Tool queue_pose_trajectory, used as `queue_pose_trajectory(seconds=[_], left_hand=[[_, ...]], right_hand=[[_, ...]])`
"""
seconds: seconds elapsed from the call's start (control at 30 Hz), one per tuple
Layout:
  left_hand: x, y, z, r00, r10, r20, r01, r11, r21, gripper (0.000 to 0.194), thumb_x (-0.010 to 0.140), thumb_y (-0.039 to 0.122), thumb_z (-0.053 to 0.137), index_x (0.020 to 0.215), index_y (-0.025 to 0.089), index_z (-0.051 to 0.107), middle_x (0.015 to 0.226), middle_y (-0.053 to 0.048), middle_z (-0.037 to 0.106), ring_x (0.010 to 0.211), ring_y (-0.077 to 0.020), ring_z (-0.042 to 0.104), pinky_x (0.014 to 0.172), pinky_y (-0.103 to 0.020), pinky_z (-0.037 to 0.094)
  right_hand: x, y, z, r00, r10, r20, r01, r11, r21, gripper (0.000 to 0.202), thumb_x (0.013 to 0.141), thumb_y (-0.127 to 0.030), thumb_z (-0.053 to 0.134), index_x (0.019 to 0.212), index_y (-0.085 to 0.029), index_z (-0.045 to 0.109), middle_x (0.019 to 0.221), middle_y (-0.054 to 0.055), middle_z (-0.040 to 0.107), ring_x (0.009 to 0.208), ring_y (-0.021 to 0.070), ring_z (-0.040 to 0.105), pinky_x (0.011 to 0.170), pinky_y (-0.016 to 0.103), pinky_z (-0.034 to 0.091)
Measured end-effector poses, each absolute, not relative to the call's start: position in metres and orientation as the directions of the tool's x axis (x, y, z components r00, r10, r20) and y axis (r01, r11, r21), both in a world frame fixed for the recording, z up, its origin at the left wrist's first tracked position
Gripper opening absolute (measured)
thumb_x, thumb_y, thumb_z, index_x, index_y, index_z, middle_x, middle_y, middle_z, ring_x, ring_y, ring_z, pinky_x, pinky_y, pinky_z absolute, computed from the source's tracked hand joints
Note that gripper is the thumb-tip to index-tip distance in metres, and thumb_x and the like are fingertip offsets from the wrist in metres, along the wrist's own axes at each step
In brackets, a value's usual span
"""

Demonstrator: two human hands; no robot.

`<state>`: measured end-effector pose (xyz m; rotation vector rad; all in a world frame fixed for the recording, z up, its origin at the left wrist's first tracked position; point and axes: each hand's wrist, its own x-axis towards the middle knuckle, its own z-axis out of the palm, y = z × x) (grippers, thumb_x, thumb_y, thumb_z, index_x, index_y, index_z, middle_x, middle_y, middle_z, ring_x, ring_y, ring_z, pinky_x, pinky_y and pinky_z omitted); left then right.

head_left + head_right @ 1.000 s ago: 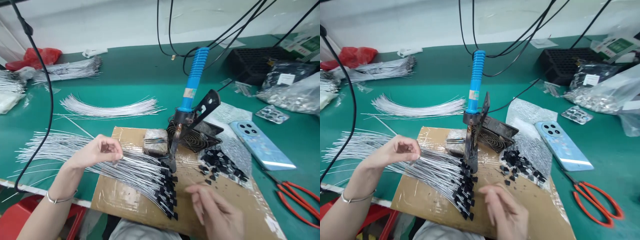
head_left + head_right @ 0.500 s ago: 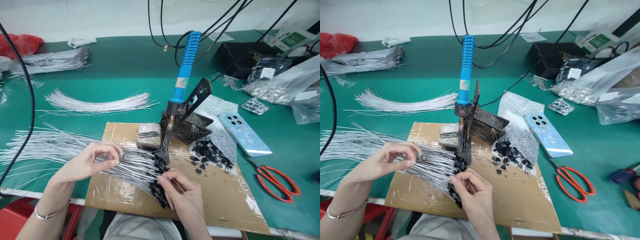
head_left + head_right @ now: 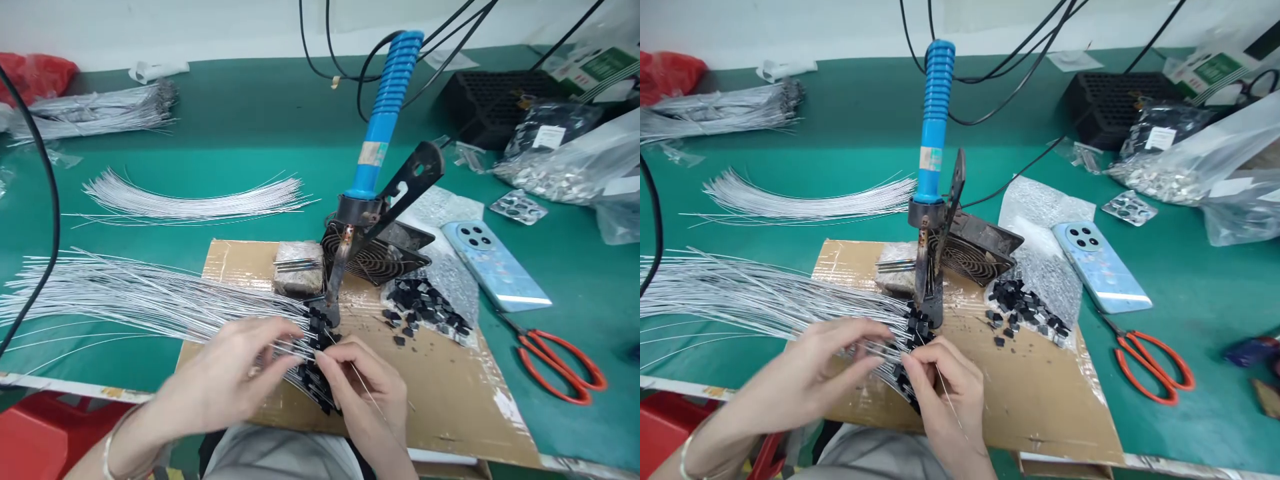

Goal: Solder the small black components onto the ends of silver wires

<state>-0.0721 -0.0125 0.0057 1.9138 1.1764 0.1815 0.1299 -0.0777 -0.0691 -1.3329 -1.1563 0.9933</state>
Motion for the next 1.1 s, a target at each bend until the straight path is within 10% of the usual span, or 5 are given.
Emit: queue_pose_trajectory(seconds=[0.27,0.53,0.83,1.1], left_hand=[[-0.037,-0.021,-0.016,0.452,0.816,-0.359,0.48,0.117,0.869,0.021,0.101,0.031,0.055,0.084,0.02,0.062,0.073,0.002,0.056,0.064,-0.0136,0.043,0.058,-0.027,0.033],[-0.037,-0.013,-0.017,0.336,0.856,-0.392,0.355,0.27,0.895,0.022,0.093,0.033,0.064,0.078,0.018,0.061,0.069,0.002,0.053,0.063,-0.0128,0.044,0.057,-0.026,0.033],[-0.041,-0.017,-0.02,0.331,0.862,-0.383,0.352,0.263,0.898,0.022,0.095,0.036,0.065,0.081,0.019,0.064,0.073,0.001,0.057,0.062,-0.0133,0.043,0.057,-0.029,0.029],[-0.039,-0.018,-0.017,0.343,0.863,-0.37,0.333,0.257,0.907,0.024,0.097,0.036,0.064,0.08,0.02,0.061,0.069,0.002,0.054,0.059,-0.0125,0.039,0.054,-0.028,0.027]], right_hand=[[0.128,-0.081,-0.067,0.225,0.972,-0.066,0.004,-0.069,-0.998,0.023,0.097,-0.028,0.071,0.076,-0.021,0.074,0.067,-0.004,0.055,0.049,0.0078,0.048,0.05,0.024,0.034],[0.157,-0.078,-0.072,0.091,0.946,-0.312,-0.571,-0.207,-0.795,0.061,0.105,-0.064,0.039,0.108,-0.021,0.082,0.079,0.004,0.065,0.055,0.0153,0.064,0.051,0.028,0.056],[0.128,-0.076,-0.058,0.212,0.933,-0.293,-0.263,-0.234,-0.936,0.024,0.097,-0.042,0.072,0.092,-0.023,0.086,0.073,0.0,0.06,0.049,0.0071,0.055,0.046,0.02,0.046],[0.121,-0.072,-0.051,0.141,0.924,-0.356,-0.416,-0.271,-0.868,0.019,0.088,-0.042,0.08,0.091,-0.025,0.088,0.072,-0.001,0.062,0.045,0.0061,0.051,0.041,0.019,0.046]])
